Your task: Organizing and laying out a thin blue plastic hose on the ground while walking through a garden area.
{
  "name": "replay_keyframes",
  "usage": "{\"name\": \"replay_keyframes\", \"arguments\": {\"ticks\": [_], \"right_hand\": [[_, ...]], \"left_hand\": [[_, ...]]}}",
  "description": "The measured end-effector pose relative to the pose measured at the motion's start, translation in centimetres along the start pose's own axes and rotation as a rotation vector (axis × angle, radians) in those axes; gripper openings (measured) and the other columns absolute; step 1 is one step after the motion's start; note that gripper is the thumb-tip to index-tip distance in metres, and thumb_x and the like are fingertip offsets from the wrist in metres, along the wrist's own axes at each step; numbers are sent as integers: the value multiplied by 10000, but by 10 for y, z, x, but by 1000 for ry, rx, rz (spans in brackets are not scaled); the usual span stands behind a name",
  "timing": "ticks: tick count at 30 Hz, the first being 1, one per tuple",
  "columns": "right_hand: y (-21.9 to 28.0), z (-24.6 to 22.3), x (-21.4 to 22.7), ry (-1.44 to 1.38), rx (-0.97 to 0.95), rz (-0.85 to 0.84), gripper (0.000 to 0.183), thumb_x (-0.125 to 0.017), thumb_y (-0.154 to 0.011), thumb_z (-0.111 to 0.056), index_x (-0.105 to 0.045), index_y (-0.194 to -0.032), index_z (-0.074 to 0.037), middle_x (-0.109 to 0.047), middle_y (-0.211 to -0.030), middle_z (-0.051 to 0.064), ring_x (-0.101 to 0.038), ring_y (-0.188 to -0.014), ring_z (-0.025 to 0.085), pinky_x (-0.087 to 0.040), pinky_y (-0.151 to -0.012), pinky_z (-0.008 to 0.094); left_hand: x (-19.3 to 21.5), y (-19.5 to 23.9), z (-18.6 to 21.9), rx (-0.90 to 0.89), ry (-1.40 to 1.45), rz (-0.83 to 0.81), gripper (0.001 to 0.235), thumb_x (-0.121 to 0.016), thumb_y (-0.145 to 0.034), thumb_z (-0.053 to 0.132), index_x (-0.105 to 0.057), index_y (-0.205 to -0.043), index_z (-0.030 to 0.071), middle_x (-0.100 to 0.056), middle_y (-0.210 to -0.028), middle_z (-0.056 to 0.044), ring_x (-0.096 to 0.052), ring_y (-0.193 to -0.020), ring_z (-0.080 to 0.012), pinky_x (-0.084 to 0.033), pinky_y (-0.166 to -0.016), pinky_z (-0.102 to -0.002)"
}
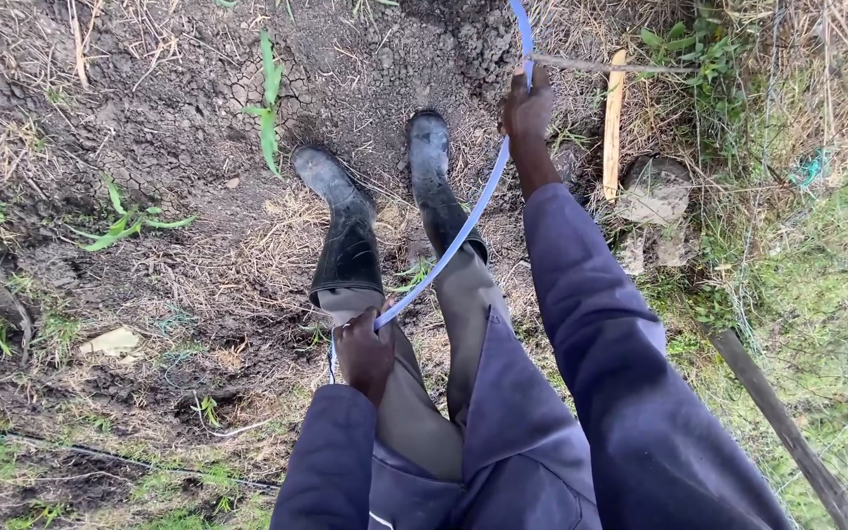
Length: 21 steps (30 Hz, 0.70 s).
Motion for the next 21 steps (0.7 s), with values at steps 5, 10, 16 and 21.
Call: {"name": "replay_keyframes", "arguments": {"ticks": [5,10,16,21], "right_hand": [[15,10,2,147,-128,-72,505,-498,-989,-564,-568,-1191,-106,-572,-805,10,-524,-534,102,-448,-332,221],[38,-27,-7,156,-50,-243,573,-504,-926,-699,-507,-1055,-141,-526,-786,-5,-525,-566,117,-507,-354,268],[44,-45,-17,219,-235,-262,193,-466,-1095,-291,-531,-1118,-111,-541,-822,33,-550,-625,134,-452,-404,256],[23,-21,-15,144,-277,-104,241,-532,-1057,-197,-603,-1243,-62,-634,-947,53,-595,-656,133,-523,-484,235]], "left_hand": [[9,1,9,12,13,5,516,-489,-1022,532,-759,-1034,93,-777,-905,-177,-697,-827,-415,-471,-890,-507],[12,-1,12,6,19,-23,518,-484,-1034,514,-753,-1009,71,-777,-882,-171,-699,-790,-390,-475,-888,-502],[10,-1,10,17,17,13,568,-510,-1015,548,-770,-1054,45,-779,-930,-205,-709,-843,-418,-466,-928,-519],[0,-1,0,75,9,-44,563,-489,-1015,550,-754,-1136,69,-769,-1007,-215,-673,-930,-438,-457,-944,-506]]}}
Point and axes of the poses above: each hand's wrist, its own y-axis away from the middle knuckle, its own x-axis out of the back of the hand, z = x × y, the point moved 4 cm from there along -y, towards the middle knuckle
